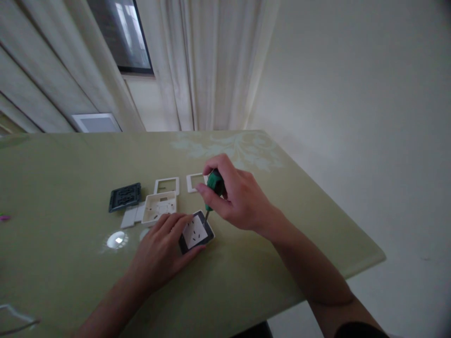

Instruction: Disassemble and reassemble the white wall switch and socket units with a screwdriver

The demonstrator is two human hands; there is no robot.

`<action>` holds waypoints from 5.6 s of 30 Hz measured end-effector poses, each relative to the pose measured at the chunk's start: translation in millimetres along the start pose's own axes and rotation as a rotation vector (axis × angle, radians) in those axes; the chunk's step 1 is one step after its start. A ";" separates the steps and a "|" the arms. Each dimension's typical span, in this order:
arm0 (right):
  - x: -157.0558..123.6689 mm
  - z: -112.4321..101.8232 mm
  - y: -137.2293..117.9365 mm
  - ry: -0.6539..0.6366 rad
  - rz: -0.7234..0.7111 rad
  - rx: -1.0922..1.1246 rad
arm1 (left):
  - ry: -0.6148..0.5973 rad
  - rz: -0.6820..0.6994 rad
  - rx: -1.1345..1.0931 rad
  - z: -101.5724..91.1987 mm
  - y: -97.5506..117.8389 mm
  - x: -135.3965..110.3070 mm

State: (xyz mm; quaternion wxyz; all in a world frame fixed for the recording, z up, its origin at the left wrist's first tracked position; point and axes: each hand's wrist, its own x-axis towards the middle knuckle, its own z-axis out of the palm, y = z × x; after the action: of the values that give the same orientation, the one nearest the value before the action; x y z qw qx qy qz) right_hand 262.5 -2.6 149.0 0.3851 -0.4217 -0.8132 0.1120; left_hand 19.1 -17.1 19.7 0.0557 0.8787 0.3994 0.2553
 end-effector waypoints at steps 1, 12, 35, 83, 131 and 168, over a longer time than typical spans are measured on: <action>-0.2 -0.4 0.4 0.031 -0.009 0.027 | -0.015 0.001 -0.009 2.6 -0.3 -2.7; -2.6 16.3 -0.3 -0.065 -0.102 0.071 | -0.079 -0.076 -0.288 28.7 -3.3 -2.2; -3.9 22.8 3.1 -0.112 -0.162 0.043 | -0.073 -0.063 -0.351 24.0 2.1 4.0; -2.3 1.5 -17.8 -0.207 -0.162 -0.196 | -0.053 -0.066 -0.392 24.3 1.7 5.3; -0.2 13.2 -11.9 -0.174 -0.208 -0.041 | 0.095 -0.110 -0.672 3.0 8.5 10.1; 0.0 31.5 -11.3 -0.096 0.024 0.280 | 0.135 -0.281 -0.831 -1.1 6.9 25.3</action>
State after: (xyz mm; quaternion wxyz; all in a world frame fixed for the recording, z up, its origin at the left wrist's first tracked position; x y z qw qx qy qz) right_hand 233.0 -5.1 133.3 0.3993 -0.3677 -0.8020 0.2492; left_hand 37.2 -3.5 33.0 0.4121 0.7003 0.3811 0.4411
